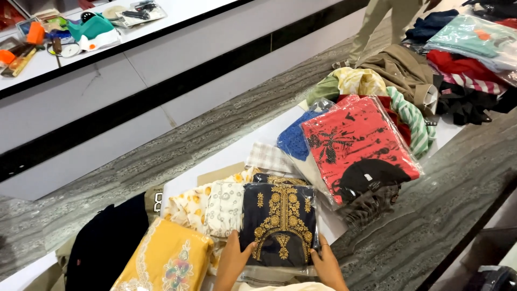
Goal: The person is sorting and arranging packaged clothing items on shelves and a table in a storage area.
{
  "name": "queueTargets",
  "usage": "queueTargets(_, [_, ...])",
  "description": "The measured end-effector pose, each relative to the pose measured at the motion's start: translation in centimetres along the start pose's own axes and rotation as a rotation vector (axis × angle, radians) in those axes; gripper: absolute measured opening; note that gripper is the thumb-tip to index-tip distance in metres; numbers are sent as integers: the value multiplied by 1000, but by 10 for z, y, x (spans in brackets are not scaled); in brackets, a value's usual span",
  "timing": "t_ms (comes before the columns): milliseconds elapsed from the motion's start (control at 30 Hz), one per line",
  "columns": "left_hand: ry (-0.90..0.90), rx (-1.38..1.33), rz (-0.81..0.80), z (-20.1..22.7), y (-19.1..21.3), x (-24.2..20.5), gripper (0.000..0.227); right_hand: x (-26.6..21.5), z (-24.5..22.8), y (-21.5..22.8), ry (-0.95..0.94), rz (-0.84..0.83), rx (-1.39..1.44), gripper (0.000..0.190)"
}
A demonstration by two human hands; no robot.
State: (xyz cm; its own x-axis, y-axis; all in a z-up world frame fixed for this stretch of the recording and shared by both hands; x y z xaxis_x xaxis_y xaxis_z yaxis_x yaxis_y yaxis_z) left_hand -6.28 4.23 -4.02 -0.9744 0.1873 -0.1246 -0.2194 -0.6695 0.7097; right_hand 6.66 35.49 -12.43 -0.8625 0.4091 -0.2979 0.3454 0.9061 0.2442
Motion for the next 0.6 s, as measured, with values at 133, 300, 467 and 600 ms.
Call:
queueTargets(133, [140, -44, -89, -1, 4, -1, 67, -1, -20, 7, -14, -8, -8, 66])
queueTargets(300, [256, -295, -212, -37, -21, 14, 80, -2, -45, 15, 40, 100, 175, 93])
queueTargets(467, [426, -760, -291, -71, -43, 26, 78, -12, -32, 9, -409, 41, 314, 88])
queueTargets(600, [783, -720, -324, -23, -7, -7, 71, 11, 4, -11, -271, -37, 617, 80])
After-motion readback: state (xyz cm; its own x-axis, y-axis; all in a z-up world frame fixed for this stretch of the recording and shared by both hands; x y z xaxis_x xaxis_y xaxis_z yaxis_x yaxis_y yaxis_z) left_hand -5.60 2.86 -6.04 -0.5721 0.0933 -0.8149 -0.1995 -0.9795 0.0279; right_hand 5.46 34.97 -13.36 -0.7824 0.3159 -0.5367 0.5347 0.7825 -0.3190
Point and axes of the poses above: each hand's wrist, its own x-axis towards the middle knuckle, its own y-axis out of the back of the hand, z = x × y, the point moved 10 cm from there along x, towards the middle knuckle, and after that the axes turned 1 degree about y, right-handed, at the moved point
